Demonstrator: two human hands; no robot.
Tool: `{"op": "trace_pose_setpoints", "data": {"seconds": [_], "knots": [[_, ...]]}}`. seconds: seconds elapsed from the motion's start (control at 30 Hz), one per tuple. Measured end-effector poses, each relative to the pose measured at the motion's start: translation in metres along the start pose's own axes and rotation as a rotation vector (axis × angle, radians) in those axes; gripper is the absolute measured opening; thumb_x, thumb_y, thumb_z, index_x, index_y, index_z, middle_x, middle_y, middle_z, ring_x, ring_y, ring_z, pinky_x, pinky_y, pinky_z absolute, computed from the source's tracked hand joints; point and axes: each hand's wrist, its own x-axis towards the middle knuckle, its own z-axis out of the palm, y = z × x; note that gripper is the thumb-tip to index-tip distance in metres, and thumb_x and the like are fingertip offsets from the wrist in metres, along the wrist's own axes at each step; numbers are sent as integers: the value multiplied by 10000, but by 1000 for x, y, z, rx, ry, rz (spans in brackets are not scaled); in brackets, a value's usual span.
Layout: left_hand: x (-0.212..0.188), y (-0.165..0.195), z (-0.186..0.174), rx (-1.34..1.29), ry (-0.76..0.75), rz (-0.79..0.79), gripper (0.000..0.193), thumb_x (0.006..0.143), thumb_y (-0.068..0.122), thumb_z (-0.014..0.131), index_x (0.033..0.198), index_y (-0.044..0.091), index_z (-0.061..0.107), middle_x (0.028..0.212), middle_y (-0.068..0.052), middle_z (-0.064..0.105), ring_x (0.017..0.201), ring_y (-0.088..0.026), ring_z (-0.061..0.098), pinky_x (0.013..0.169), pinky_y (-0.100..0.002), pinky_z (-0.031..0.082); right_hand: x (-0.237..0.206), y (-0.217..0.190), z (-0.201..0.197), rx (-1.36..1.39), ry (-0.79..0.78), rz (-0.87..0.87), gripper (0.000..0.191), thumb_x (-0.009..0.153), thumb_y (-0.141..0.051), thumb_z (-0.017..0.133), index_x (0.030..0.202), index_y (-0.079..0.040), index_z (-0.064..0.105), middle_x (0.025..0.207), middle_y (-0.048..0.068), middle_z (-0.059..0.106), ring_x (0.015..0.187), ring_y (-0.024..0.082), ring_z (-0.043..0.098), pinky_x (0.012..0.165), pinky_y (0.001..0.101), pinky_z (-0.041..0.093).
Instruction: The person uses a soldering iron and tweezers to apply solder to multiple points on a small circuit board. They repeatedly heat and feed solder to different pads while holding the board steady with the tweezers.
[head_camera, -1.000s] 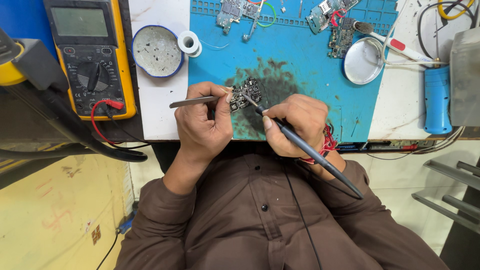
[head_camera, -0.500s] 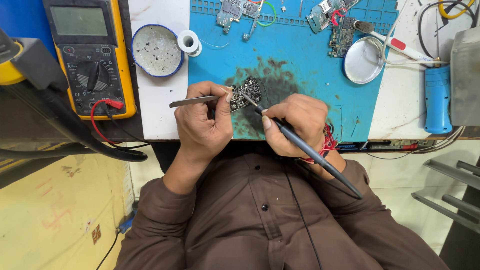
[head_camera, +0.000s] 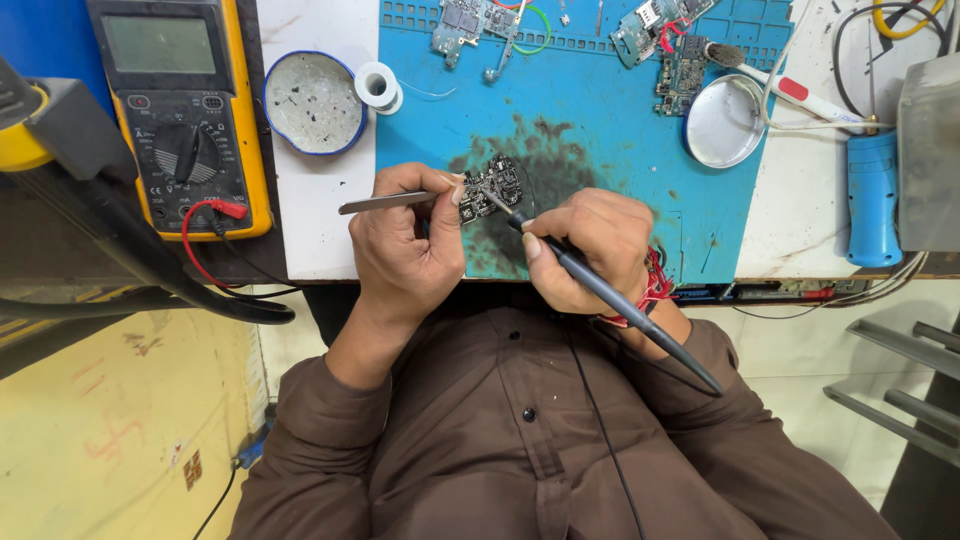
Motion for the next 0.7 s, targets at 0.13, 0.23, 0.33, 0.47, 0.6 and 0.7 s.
{"op": "trace_pose_setpoints", "data": {"seconds": [0.13,0.23,0.33,0.47,0.6,0.7], "knots": [[0,1,0,-3,5,-1,159,1043,-11,695,1106,32,556,979,-85,740,712,-80,651,627,-226,518,0,-1,1,-13,17,20,107,771,-19,732,848,-39,661,685,73,614,584,250,600,568,358,453],[0,1,0,5,2,-6,160,1044,-7,691,1107,31,549,981,-84,742,715,-79,658,630,-227,520,0,-1,0,-10,13,19,110,775,-20,738,846,-40,655,690,74,621,588,250,603,569,358,451],[1,0,1,15,-1,-5,161,1037,-4,694,1100,30,550,972,-86,743,706,-82,661,617,-227,517,1,-1,-1,-8,3,3,113,781,-23,743,865,-34,667,698,74,627,592,246,609,572,357,459],[1,-1,1,17,6,15,163,1044,-3,694,1107,33,548,978,-86,738,717,-86,666,632,-230,526,2,-2,0,-15,19,20,109,767,-17,735,846,-33,662,685,77,615,585,252,599,568,361,451],[0,-1,1,22,6,8,162,1040,-3,698,1102,35,553,973,-84,738,714,-86,660,628,-231,523,1,-3,-1,-12,9,16,109,773,-22,737,856,-31,666,699,80,627,595,250,608,575,356,461],[0,-1,0,14,4,3,162,1041,-4,696,1102,34,551,977,-83,740,709,-81,658,621,-230,518,1,-3,0,-12,24,23,105,769,-19,731,848,-32,662,699,81,627,596,251,608,577,356,461]]}}
